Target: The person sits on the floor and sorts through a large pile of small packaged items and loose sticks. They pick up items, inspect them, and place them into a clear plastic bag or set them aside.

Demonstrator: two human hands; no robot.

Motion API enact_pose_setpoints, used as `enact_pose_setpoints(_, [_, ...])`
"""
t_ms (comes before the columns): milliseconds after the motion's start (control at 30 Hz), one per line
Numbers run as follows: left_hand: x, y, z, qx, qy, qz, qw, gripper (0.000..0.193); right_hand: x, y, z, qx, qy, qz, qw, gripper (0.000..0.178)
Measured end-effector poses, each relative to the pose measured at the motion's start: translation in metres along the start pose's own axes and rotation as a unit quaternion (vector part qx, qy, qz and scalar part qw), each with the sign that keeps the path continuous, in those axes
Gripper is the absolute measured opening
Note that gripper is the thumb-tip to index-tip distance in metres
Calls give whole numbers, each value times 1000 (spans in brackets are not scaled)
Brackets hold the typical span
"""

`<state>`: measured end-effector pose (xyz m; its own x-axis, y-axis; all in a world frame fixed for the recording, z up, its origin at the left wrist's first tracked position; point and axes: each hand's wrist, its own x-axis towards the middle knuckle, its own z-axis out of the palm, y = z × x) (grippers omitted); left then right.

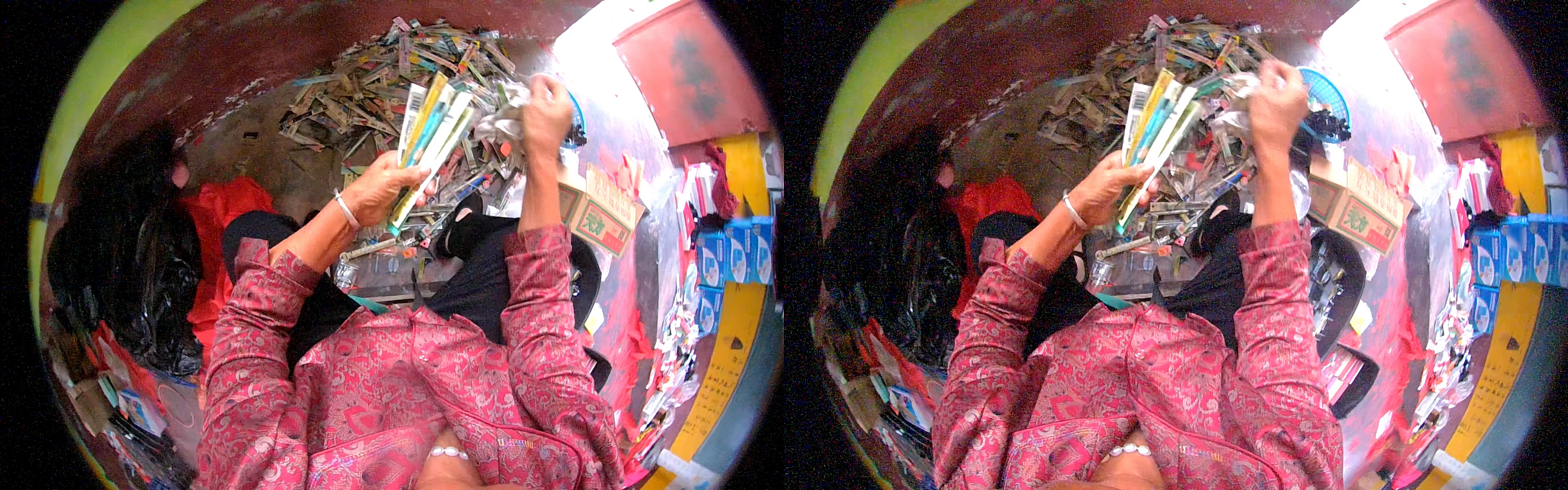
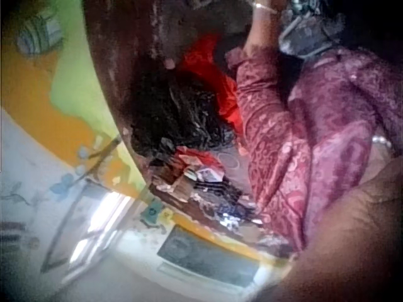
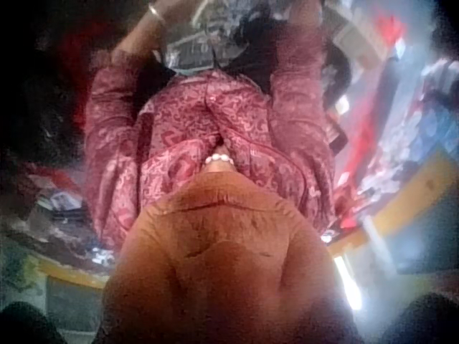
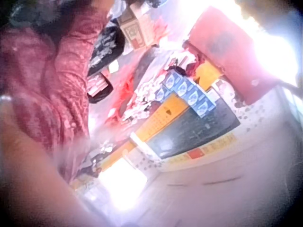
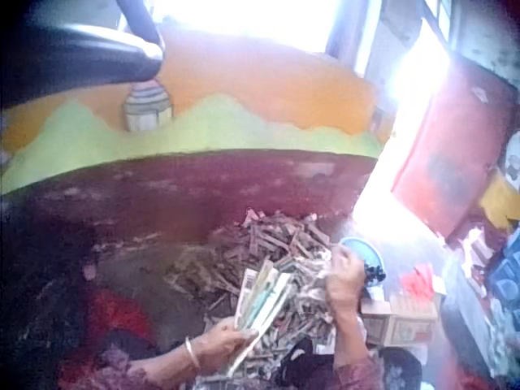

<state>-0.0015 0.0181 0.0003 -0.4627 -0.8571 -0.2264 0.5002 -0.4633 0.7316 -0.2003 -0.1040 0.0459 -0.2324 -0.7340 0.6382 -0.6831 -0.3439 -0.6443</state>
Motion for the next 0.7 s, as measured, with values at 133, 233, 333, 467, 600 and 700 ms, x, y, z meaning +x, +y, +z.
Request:
enact_pose_setpoints(133, [13, 1, -17, -2, 62, 46, 997, 22, -24, -14, -8, 140, -272, 251, 918, 42])
enact_pose_setpoints(233, [13, -1, -3, 52, 81, 94, 991, 19, -50, -42, 7, 33, -467, 198, 861, 50])
enact_pose_setpoints(333, [10, -4, -5, 90, 71, 73, 991, 19, -65, -56, 11, 156, -476, 192, 844, 36])
enact_pose_setpoints(467, [7, 5, 0, 34, 44, 48, 997, 21, -61, -45, 11, 294, -491, 314, 757, 26])
enact_pose_setpoints(600, [2, 7, -3, -38, 10, 22, 999, 27, -60, -45, 12, 359, -470, 339, 732, 21])
enact_pose_setpoints(700, [5, 2, -7, -37, -1, 30, 999, 31, -59, -45, 11, 347, -474, 336, 736, 22])
